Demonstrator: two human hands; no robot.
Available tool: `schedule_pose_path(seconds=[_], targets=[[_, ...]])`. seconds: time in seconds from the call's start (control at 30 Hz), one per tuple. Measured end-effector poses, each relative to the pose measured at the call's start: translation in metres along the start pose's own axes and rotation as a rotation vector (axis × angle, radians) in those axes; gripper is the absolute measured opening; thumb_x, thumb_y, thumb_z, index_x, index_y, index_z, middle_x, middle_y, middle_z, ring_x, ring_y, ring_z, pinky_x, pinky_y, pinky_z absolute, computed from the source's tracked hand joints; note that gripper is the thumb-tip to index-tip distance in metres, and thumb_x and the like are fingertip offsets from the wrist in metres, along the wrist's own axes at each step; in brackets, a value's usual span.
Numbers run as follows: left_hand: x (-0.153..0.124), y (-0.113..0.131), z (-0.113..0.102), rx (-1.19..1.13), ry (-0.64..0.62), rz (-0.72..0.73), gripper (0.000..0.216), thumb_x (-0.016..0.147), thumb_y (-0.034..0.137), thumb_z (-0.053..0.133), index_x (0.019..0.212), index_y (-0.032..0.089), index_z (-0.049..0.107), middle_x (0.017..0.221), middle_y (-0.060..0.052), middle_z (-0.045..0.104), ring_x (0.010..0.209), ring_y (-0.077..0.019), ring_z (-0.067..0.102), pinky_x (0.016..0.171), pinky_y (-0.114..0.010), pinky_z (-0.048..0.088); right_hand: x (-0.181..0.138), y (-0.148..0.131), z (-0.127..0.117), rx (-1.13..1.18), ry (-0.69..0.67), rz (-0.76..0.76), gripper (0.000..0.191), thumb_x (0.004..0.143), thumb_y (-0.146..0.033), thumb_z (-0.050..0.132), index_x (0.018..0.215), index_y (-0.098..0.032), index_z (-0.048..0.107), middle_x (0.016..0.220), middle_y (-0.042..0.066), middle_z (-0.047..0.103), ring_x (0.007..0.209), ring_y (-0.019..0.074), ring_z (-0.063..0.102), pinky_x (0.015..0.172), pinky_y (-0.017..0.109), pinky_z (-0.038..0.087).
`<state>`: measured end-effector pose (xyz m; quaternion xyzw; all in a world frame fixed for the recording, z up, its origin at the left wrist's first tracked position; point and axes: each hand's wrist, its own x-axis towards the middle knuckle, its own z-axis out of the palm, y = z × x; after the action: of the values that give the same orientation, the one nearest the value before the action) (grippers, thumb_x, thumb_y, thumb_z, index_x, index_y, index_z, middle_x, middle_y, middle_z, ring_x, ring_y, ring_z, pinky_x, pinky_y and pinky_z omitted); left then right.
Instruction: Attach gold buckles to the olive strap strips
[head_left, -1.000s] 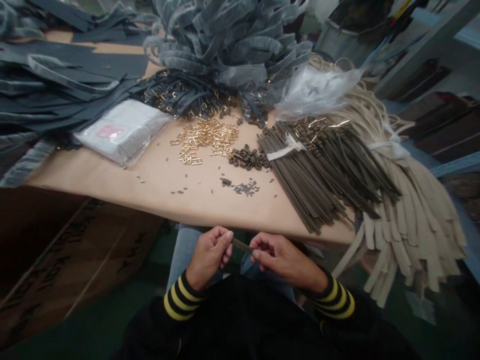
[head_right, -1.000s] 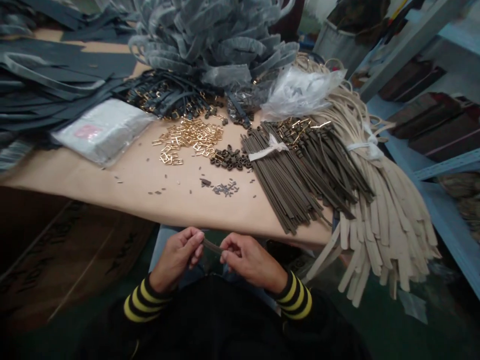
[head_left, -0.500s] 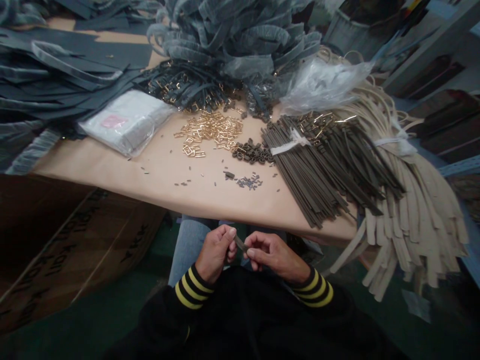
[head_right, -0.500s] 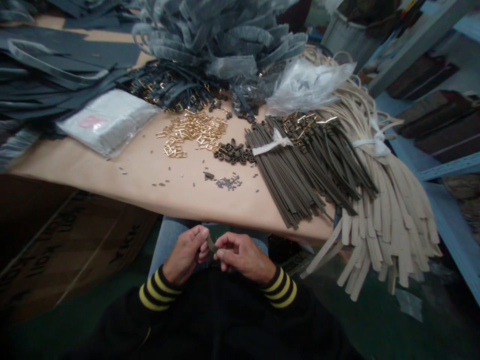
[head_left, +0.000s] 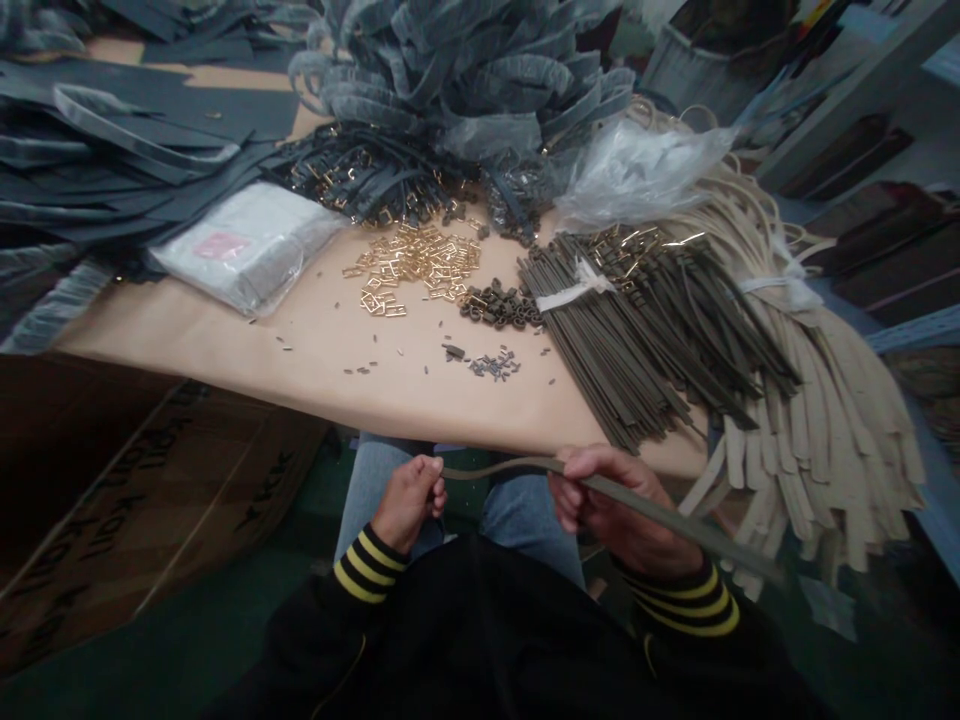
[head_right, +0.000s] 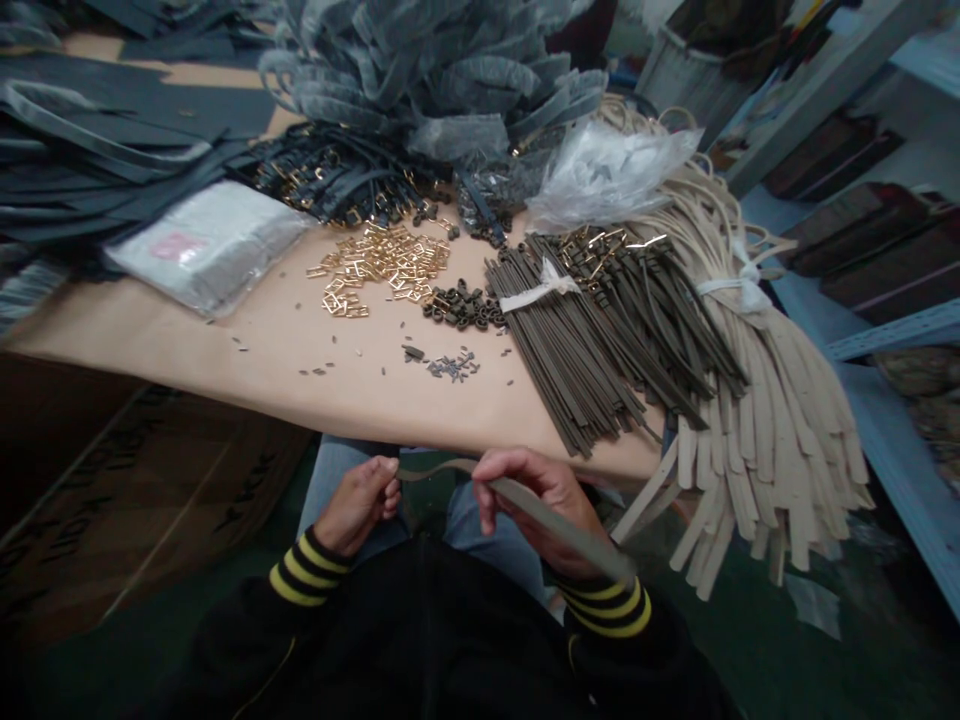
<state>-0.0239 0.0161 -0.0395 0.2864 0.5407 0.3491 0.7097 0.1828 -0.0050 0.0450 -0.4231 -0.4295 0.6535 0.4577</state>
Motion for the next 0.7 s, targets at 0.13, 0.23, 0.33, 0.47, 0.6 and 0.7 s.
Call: schedule_pose_path(seconds=[0.13,0.23,0.33,0.47,0.6,0.7], targets=[[-0.007,0.006,0.006,0.320,-0.030,0.179,0.020,0.062,0.032,0.063,0.063,0.015,0.053,0.055,0.003,0.050,0.051,-0.0087,0.047,0.043,-0.018,0.038,0.008,-0.016,0.004,-0.437,0.041,-0.133,0.028,0.077,-0.043,0.049,0.067,-0.018,0.056,0.072,0.004,0.051,0.070,0.0159,0.051,0.063,0.029,0.042],[-0.020,0.021,0.015,0.358,-0.069,0.269,0.023,0.070,0.036,0.055,0.078,0.015,0.056,0.068,0.000,0.055,0.056,-0.0097,0.050,0.048,-0.020,0.042,0.012,-0.016,0.010,-0.544,-0.139,0.115,0.026,0.081,-0.038,0.043,0.070,-0.017,0.052,0.062,0.002,0.052,0.058,0.0120,0.050,0.054,0.024,0.042],[-0.029,0.034,0.023,0.164,-0.082,0.206,0.032,0.075,0.046,0.045,0.079,0.015,0.052,0.059,0.002,0.052,0.043,-0.0076,0.046,0.036,-0.018,0.037,0.013,-0.002,0.019,-0.541,-0.280,0.328,0.022,0.082,-0.033,0.041,0.071,-0.016,0.049,0.050,-0.004,0.047,0.039,0.0059,0.040,0.039,0.017,0.033],[-0.030,0.034,0.027,0.136,0.016,0.147,0.031,0.071,0.046,0.050,0.067,0.015,0.048,0.047,0.006,0.047,0.032,-0.0036,0.037,0.028,-0.014,0.027,0.014,0.014,0.024,-0.501,-0.260,0.389,0.017,0.080,-0.029,0.043,0.071,-0.016,0.048,0.058,-0.002,0.053,0.038,0.0035,0.040,0.036,0.014,0.030],[-0.028,0.027,0.029,0.198,-0.048,0.131,0.032,0.073,0.045,0.048,0.062,0.015,0.047,0.041,0.007,0.044,0.030,-0.0031,0.034,0.029,-0.014,0.026,0.017,0.021,0.027,-0.440,-0.233,0.351,0.007,0.076,-0.022,0.047,0.076,-0.016,0.050,0.066,-0.001,0.055,0.046,0.0049,0.047,0.042,0.015,0.036],[-0.028,0.023,0.033,0.120,-0.105,0.118,0.035,0.074,0.046,0.048,0.057,0.016,0.042,0.036,0.008,0.040,0.030,-0.0030,0.031,0.030,-0.014,0.024,0.018,0.026,0.031,-0.358,-0.186,0.261,0.008,0.075,-0.023,0.051,0.074,-0.016,0.050,0.065,-0.002,0.055,0.049,0.0057,0.048,0.045,0.017,0.038]])
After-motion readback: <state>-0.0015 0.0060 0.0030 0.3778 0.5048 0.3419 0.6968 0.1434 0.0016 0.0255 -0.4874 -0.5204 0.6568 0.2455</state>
